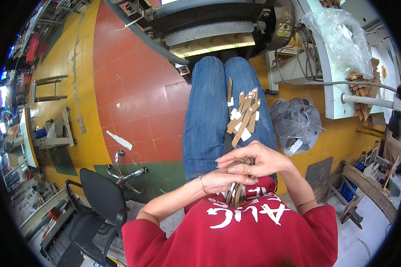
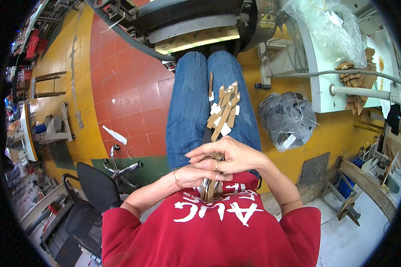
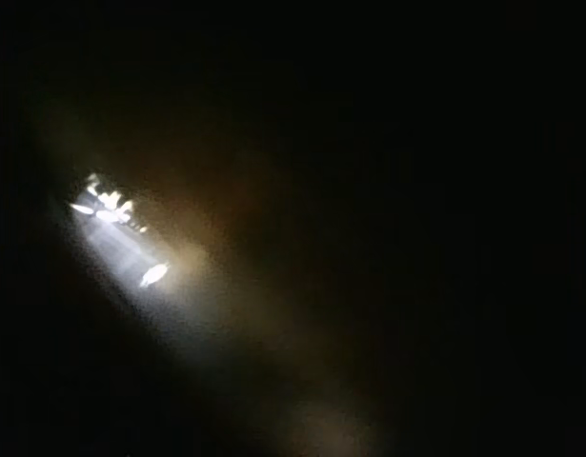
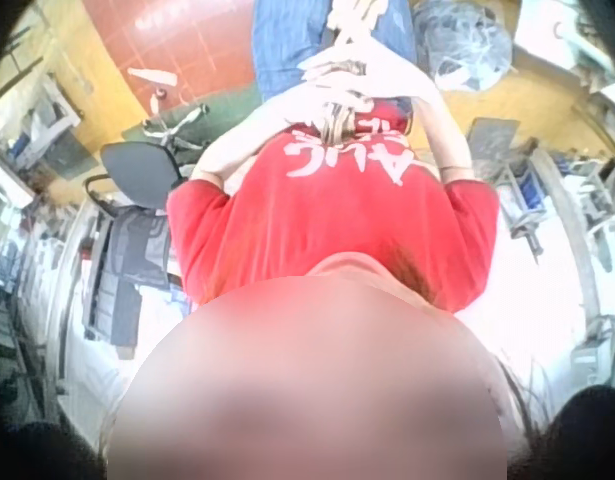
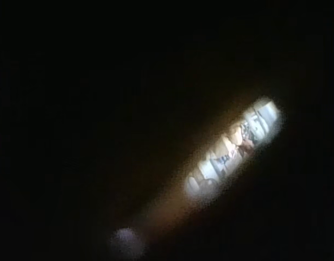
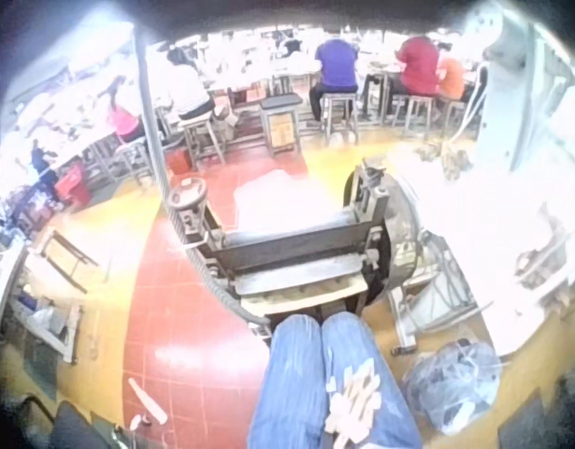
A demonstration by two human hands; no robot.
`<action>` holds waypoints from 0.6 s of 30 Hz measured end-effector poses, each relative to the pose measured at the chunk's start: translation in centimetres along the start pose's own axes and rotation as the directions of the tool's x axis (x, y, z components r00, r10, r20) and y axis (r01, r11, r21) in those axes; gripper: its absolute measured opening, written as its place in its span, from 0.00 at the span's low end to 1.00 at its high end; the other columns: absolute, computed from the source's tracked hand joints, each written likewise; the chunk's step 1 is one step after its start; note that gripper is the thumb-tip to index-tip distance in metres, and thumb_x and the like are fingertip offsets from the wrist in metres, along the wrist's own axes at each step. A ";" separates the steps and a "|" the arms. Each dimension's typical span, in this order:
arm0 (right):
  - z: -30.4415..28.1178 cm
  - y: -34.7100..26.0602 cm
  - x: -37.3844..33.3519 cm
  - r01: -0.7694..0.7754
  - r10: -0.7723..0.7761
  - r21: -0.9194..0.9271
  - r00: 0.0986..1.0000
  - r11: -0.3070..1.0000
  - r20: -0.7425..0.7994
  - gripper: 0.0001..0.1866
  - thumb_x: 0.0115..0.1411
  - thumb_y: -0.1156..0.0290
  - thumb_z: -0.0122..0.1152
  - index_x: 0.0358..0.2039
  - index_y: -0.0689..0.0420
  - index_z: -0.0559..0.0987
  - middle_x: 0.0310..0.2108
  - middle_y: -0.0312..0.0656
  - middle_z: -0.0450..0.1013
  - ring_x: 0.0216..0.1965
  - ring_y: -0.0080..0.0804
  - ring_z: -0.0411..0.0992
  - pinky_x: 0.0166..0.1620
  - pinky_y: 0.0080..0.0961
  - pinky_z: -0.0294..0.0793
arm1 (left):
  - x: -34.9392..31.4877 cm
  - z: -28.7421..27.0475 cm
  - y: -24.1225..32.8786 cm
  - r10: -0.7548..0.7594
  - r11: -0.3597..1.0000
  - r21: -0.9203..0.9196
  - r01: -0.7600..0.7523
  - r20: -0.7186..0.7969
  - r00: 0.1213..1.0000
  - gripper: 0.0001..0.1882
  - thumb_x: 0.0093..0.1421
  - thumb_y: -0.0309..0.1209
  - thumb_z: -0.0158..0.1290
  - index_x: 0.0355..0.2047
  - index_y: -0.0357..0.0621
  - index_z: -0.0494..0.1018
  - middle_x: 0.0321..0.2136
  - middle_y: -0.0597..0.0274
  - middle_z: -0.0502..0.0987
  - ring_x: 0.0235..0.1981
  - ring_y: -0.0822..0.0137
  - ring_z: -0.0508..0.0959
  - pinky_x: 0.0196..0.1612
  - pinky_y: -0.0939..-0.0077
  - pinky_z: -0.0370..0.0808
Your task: The person gathers small wooden sticks, aligns them into a bundle, and secures the bundle with a rubber band. The person then walks to a nearby table and places the bundle among other similar items.
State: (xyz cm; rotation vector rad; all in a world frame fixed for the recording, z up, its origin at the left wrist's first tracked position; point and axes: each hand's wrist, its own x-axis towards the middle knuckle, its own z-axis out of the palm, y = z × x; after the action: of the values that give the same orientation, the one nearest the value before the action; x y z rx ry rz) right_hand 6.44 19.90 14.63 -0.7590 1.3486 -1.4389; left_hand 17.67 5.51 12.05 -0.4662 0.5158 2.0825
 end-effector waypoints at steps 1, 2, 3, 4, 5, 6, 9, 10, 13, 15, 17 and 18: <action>0.1 0.4 -0.2 0.038 -0.036 0.054 0.999 0.998 -0.033 0.16 0.58 0.69 0.59 0.45 0.62 0.78 0.38 0.48 0.78 0.42 0.38 0.77 0.46 0.30 0.75 | -0.1 -0.3 -0.1 -0.025 0.999 -0.036 0.027 0.062 0.998 0.14 0.60 0.19 0.49 0.47 0.36 0.68 0.43 0.52 0.72 0.48 0.60 0.75 0.56 0.60 0.72; 0.3 0.7 -0.5 0.087 -0.080 0.125 0.995 0.988 -0.062 0.14 0.58 0.69 0.59 0.44 0.62 0.79 0.38 0.48 0.78 0.41 0.39 0.78 0.46 0.31 0.75 | 0.0 -0.6 0.0 -0.049 0.994 -0.097 0.058 0.098 0.994 0.13 0.61 0.19 0.47 0.47 0.35 0.67 0.44 0.50 0.70 0.50 0.56 0.74 0.59 0.57 0.69; 0.2 1.1 -0.4 0.174 -0.165 0.080 0.980 0.981 -0.107 0.13 0.59 0.71 0.58 0.42 0.62 0.80 0.38 0.49 0.78 0.43 0.41 0.77 0.47 0.33 0.75 | 0.1 -0.9 0.2 -0.067 0.984 -0.157 0.088 0.138 0.988 0.13 0.61 0.20 0.48 0.47 0.34 0.67 0.43 0.51 0.71 0.51 0.55 0.74 0.59 0.57 0.69; 0.2 1.3 -0.4 0.137 -0.129 0.074 0.987 0.988 -0.100 0.14 0.59 0.69 0.58 0.43 0.62 0.79 0.38 0.48 0.78 0.45 0.42 0.76 0.48 0.34 0.74 | 0.3 -1.1 0.5 -0.119 0.977 -0.162 0.137 0.113 0.986 0.13 0.61 0.22 0.49 0.46 0.34 0.67 0.42 0.52 0.71 0.51 0.54 0.74 0.59 0.57 0.69; 0.2 1.5 -0.3 0.042 -0.042 -0.001 0.994 0.999 -0.096 0.14 0.59 0.69 0.58 0.44 0.62 0.79 0.38 0.48 0.78 0.46 0.42 0.75 0.48 0.34 0.74 | 0.4 -1.1 0.6 -0.139 0.986 -0.078 0.146 0.082 0.987 0.14 0.61 0.26 0.52 0.45 0.34 0.68 0.40 0.53 0.73 0.49 0.55 0.75 0.59 0.57 0.69; 0.1 1.6 -0.5 -0.027 0.023 -0.027 0.994 0.999 -0.107 0.15 0.59 0.68 0.58 0.44 0.61 0.79 0.38 0.47 0.78 0.47 0.43 0.75 0.48 0.34 0.74 | 0.5 -1.0 0.7 -0.088 0.996 -0.004 0.089 0.124 0.988 0.14 0.61 0.30 0.54 0.44 0.34 0.68 0.37 0.54 0.75 0.47 0.58 0.77 0.56 0.61 0.72; -0.4 1.8 -0.4 0.033 -0.184 -0.437 0.934 0.899 -0.307 0.17 0.59 0.64 0.59 0.46 0.57 0.78 0.45 0.48 0.76 0.48 0.41 0.75 0.49 0.34 0.74 | 0.7 -0.5 0.9 0.048 0.973 0.221 -0.061 0.065 0.997 0.11 0.62 0.30 0.53 0.42 0.36 0.71 0.35 0.54 0.77 0.44 0.62 0.78 0.48 0.68 0.75; -0.4 1.8 -0.4 0.071 -0.143 -0.321 0.968 0.944 -0.206 0.18 0.58 0.63 0.59 0.47 0.57 0.78 0.48 0.48 0.74 0.49 0.42 0.73 0.50 0.35 0.73 | 0.7 -0.3 0.8 0.056 0.964 0.257 -0.064 0.037 0.998 0.11 0.62 0.31 0.54 0.41 0.37 0.71 0.35 0.55 0.78 0.42 0.64 0.78 0.47 0.71 0.75; -0.1 1.6 -0.8 -0.212 0.224 -0.144 0.972 0.967 0.070 0.20 0.59 0.60 0.58 0.48 0.58 0.77 0.54 0.49 0.69 0.56 0.42 0.68 0.54 0.35 0.70 | 0.4 0.0 0.6 0.011 0.958 0.287 -0.011 0.000 1.000 0.12 0.61 0.33 0.55 0.40 0.37 0.72 0.33 0.59 0.78 0.39 0.70 0.78 0.44 0.77 0.74; 0.4 1.7 -0.8 0.053 -0.096 -0.174 0.963 0.983 -0.253 0.20 0.61 0.59 0.56 0.47 0.60 0.77 0.52 0.48 0.71 0.54 0.42 0.70 0.53 0.35 0.70 | 0.4 0.0 0.5 0.036 0.967 0.251 -0.044 0.034 0.999 0.10 0.61 0.31 0.54 0.39 0.38 0.72 0.32 0.59 0.78 0.37 0.68 0.79 0.44 0.74 0.75; 0.7 1.9 -0.8 0.071 -0.095 -0.099 0.960 0.993 -0.263 0.23 0.63 0.56 0.53 0.47 0.63 0.76 0.49 0.49 0.73 0.51 0.40 0.72 0.52 0.33 0.71 | 0.5 -0.2 0.5 0.044 0.975 0.214 -0.054 0.049 0.998 0.08 0.62 0.30 0.54 0.39 0.38 0.71 0.30 0.59 0.77 0.36 0.67 0.79 0.44 0.72 0.76; 0.6 2.1 -0.7 0.034 -0.040 -0.072 0.996 0.997 -0.074 0.24 0.63 0.57 0.54 0.51 0.64 0.73 0.50 0.50 0.72 0.53 0.38 0.70 0.53 0.32 0.69 | 0.5 -0.2 0.4 0.035 0.974 0.222 -0.044 0.041 0.999 0.09 0.61 0.30 0.54 0.38 0.39 0.71 0.30 0.59 0.77 0.36 0.67 0.79 0.43 0.72 0.76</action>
State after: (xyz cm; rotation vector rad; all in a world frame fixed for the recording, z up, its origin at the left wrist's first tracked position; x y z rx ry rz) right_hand 7.69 20.57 12.79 -0.7861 1.4570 -1.4681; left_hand 17.05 5.56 11.68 -0.2873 0.7329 2.0367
